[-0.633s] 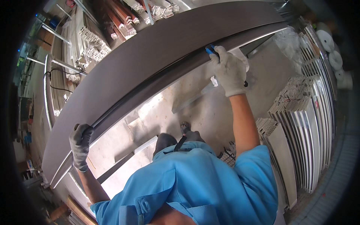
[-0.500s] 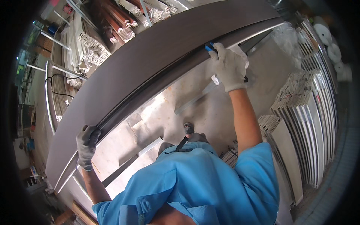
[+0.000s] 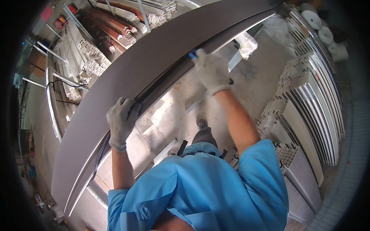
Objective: The person repeatedly picks up large flat panels, places them on a metal stand, and uses a blue utility knife to trim or score the edges. After trimming, the person stacks the panels on a nearby rack. The cycle repeats with multiple panels.
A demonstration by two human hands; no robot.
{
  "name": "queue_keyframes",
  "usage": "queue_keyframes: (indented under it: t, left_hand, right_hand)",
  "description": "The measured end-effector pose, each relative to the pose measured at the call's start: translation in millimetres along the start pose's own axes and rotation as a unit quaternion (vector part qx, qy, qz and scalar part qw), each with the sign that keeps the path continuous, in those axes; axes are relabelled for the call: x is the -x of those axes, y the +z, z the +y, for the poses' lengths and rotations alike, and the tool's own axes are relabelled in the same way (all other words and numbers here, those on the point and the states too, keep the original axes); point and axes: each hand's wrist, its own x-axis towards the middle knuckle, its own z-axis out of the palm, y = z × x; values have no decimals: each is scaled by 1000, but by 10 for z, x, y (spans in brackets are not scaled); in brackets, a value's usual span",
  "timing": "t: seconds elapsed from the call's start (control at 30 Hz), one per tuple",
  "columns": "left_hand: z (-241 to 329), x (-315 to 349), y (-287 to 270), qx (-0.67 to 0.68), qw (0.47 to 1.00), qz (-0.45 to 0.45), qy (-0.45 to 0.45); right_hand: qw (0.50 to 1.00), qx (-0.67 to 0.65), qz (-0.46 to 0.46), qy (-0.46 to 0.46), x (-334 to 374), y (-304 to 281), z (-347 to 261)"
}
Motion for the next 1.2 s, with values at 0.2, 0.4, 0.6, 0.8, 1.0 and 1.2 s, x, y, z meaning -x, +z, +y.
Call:
queue_keyframes:
  t: [0.2, 0.4, 0.6, 0.8, 1.0, 1.2]
  left_hand:
    - [-86, 11, 22, -25, 999, -7, 37]
    - [-116, 30, 49, -12, 999, 12, 51]
    - [-98, 19, 36, -30, 999, -7, 40]
    - [-97, 23, 31, -23, 999, -14, 20]
    - [-82, 9, 28, -26, 999, -17, 24]
    - [-131, 18, 71, -43, 998, -11, 48]
  right_hand:
    - [990, -124, -20, -68, 753, -86, -1062]
    - [986, -166, 15, 14, 533, -210, -451]
    - [981, 16, 39, 191, -467, -117, 815]
    - [963, 106, -38, 244, -1045, 152, 1221]
    - [981, 82, -29, 173, -693, 157, 816]
    - [994, 29, -4, 109, -69, 83, -30]
